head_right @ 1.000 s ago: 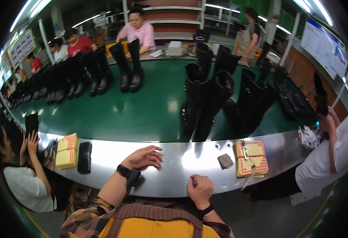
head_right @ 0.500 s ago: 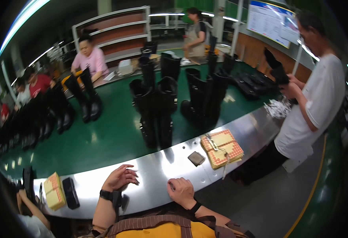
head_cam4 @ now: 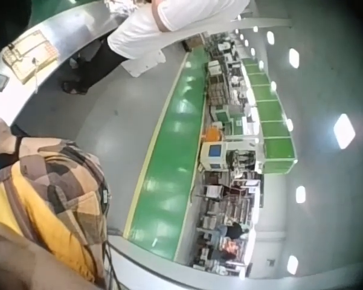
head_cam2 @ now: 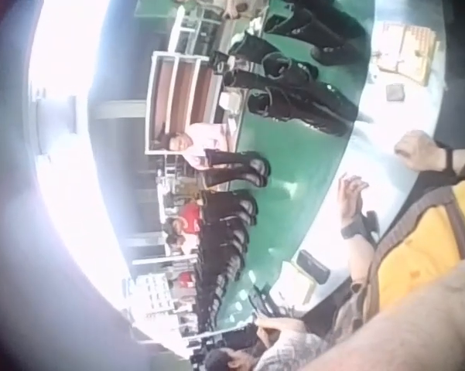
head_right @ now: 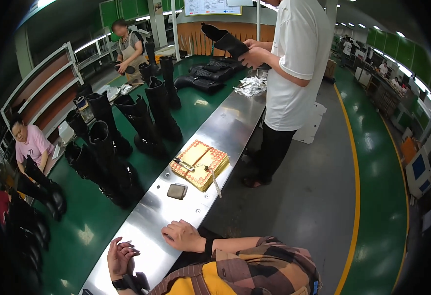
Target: Inspecting and aligning pairs of black quilted boots on a factory assembly line.
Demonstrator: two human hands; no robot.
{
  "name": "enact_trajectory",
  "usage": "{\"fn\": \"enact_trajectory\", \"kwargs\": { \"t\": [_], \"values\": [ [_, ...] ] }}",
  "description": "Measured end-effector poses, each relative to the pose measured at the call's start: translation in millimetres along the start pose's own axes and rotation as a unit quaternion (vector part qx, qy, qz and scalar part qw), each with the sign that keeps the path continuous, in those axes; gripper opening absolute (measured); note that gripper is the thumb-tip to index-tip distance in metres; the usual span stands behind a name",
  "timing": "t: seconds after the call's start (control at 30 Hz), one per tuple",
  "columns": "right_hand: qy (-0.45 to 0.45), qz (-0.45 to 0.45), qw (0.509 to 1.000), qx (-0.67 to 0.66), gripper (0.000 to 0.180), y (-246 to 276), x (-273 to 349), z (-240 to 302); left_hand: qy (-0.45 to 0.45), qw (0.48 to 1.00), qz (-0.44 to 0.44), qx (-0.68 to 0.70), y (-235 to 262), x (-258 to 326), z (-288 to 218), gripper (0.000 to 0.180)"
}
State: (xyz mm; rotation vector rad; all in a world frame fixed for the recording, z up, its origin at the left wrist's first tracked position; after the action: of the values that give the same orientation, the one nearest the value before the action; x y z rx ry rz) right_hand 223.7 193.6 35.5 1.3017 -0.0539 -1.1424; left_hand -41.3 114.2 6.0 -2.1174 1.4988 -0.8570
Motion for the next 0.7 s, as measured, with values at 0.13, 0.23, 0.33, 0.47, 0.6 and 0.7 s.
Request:
{"fn": "enact_trajectory", "kwargs": {
  "t": [0.13,0.23,0.33,0.47,0.6,0.7],
  "values": [
    [0.0,-0.002,1.0,-0.007,0.008,1.1,0.6,-1.3,-0.001,1.0,0.004,-0.001,-2.8,0.4,0.5,0.036],
    [-0.001,-0.007,1.0,0.001,0.008,1.8,-0.1,-0.8,0.002,1.0,0.004,-0.001,-4.0,0.4,0.2,0.036],
    [-0.001,-0.015,1.0,0.0,0.008,2.2,-0.8,-0.8,0.001,1.0,0.0,0.001,-3.6,0.1,-0.2,0.036],
    [-0.003,-0.014,1.0,0.0,0.008,1.6,-0.2,-2.0,0.004,1.0,0.0,0.009,-2.6,0.2,-0.4,0.035],
    [0.002,-0.014,1.0,0.001,0.009,2.2,-0.2,-2.2,0.007,1.0,0.003,0.012,-4.0,0.6,-1.2,0.033],
    [0.003,-0.011,1.0,0.001,0.009,2.3,-1.1,-2.1,0.007,1.0,0.007,0.015,-6.0,0.9,-1.3,0.033]
  ]
}}
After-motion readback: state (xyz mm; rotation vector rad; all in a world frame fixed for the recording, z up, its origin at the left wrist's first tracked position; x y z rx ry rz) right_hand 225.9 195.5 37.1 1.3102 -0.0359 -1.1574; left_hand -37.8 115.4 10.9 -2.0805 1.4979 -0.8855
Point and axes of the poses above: each hand's wrist, its own x-axis away from the middle knuckle, its own y-axis out of the back of the hand, z = x × y, the point moved 6 cm from there along -x, towards the middle knuckle, and after that the axes turned 13 degrees about x, right-handed, at the moved point
